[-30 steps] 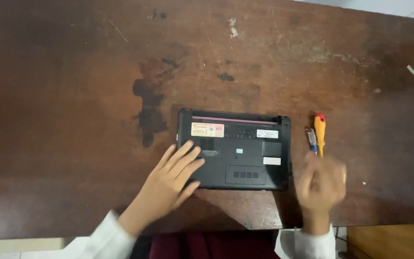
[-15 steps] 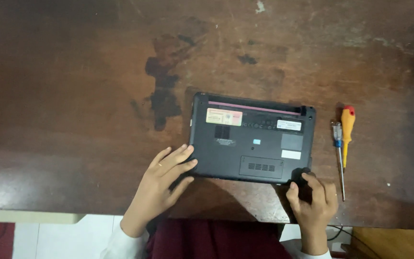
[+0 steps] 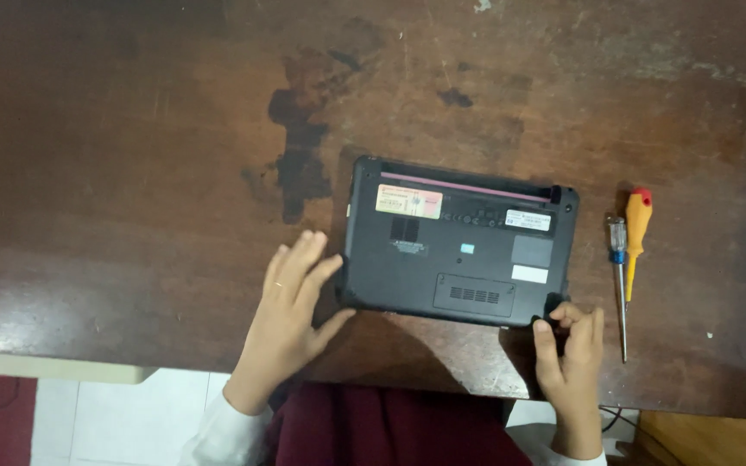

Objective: Unscrewing the bottom panel of a laptop using a manual screwdriver to prepare for repair.

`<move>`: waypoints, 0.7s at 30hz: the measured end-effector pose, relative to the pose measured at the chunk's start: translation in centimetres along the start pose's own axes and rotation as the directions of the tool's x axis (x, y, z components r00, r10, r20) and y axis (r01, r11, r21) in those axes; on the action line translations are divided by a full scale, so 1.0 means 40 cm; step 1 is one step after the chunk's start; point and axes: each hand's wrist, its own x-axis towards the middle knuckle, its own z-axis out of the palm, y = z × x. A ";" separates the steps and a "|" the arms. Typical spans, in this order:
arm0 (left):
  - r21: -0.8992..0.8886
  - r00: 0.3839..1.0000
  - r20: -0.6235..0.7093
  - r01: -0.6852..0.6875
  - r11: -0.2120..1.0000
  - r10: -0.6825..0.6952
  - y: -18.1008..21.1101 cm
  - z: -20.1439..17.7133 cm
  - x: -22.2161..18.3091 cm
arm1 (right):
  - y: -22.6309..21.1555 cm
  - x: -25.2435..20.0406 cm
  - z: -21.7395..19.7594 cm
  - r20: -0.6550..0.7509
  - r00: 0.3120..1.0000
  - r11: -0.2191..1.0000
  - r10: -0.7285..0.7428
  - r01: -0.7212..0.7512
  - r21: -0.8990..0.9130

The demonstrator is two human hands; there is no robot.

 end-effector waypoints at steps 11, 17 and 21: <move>0.036 1.000 -0.010 0.011 0.999 -0.011 0.006 -0.003 0.008 | -0.021 0.006 -0.010 0.009 0.999 0.997 0.040 -0.041 0.071; 0.038 1.000 -0.001 0.008 0.999 -0.008 0.004 -0.001 0.006 | -0.027 0.005 -0.009 -0.010 1.000 0.998 -0.004 0.004 0.066; 0.041 1.000 -0.004 0.009 0.999 -0.009 0.005 -0.002 0.007 | -0.037 0.002 -0.002 -0.069 0.997 0.999 -0.035 0.038 0.038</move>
